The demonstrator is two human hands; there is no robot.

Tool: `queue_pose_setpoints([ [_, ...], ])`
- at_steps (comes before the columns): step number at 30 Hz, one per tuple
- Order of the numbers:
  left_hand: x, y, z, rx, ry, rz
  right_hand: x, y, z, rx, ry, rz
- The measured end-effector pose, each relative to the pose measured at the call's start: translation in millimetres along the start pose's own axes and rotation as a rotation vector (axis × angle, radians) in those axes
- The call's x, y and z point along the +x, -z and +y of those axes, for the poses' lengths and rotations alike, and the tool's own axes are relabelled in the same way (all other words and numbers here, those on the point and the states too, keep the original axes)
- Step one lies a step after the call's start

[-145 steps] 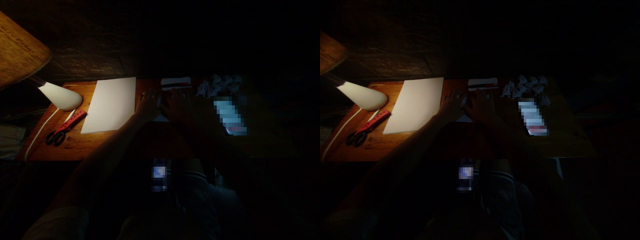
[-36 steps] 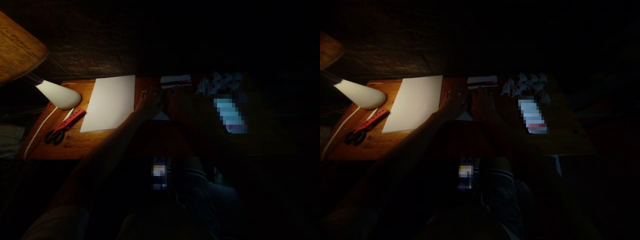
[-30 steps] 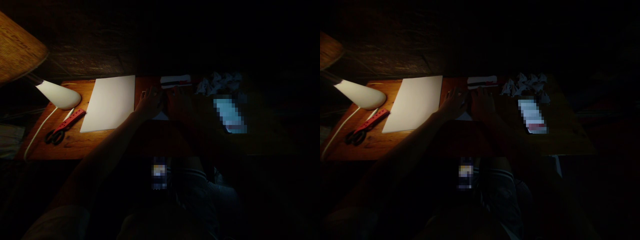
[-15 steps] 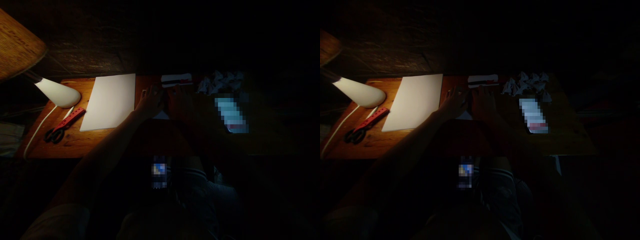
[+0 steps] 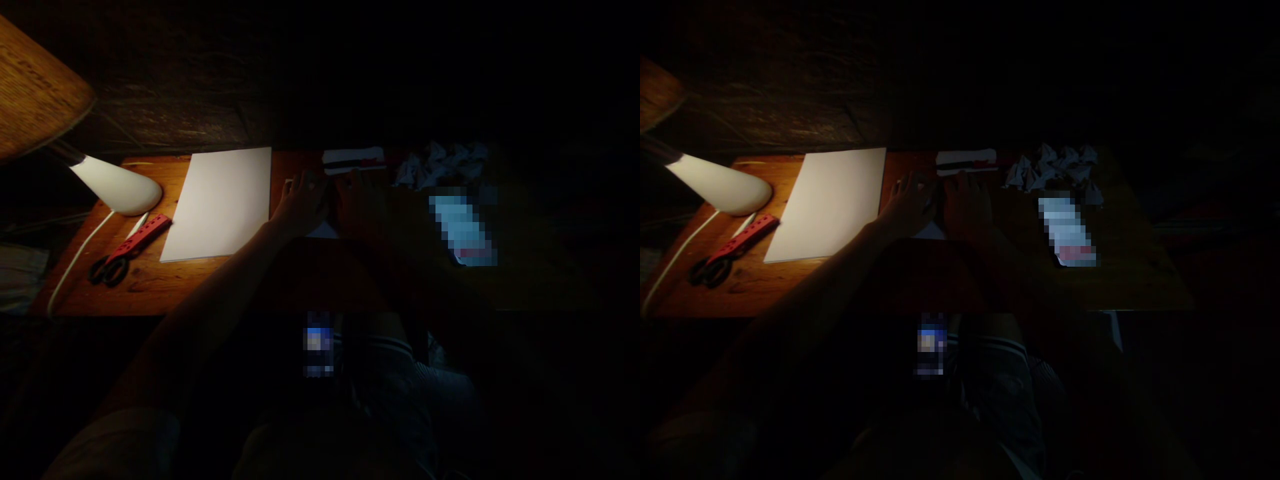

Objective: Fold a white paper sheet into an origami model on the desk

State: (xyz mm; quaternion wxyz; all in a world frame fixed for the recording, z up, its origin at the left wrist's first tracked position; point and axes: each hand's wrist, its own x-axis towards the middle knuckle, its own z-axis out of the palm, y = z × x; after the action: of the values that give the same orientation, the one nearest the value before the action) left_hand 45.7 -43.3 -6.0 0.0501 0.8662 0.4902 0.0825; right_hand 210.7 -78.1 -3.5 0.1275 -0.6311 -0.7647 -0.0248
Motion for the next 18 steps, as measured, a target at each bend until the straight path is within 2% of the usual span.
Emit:
queue_pose_setpoints([
  [18,0.5,0.1,4.4,0.004,0.017,0.012,-0.4,4.8,-2.8,-0.019,-0.009,-0.026],
])
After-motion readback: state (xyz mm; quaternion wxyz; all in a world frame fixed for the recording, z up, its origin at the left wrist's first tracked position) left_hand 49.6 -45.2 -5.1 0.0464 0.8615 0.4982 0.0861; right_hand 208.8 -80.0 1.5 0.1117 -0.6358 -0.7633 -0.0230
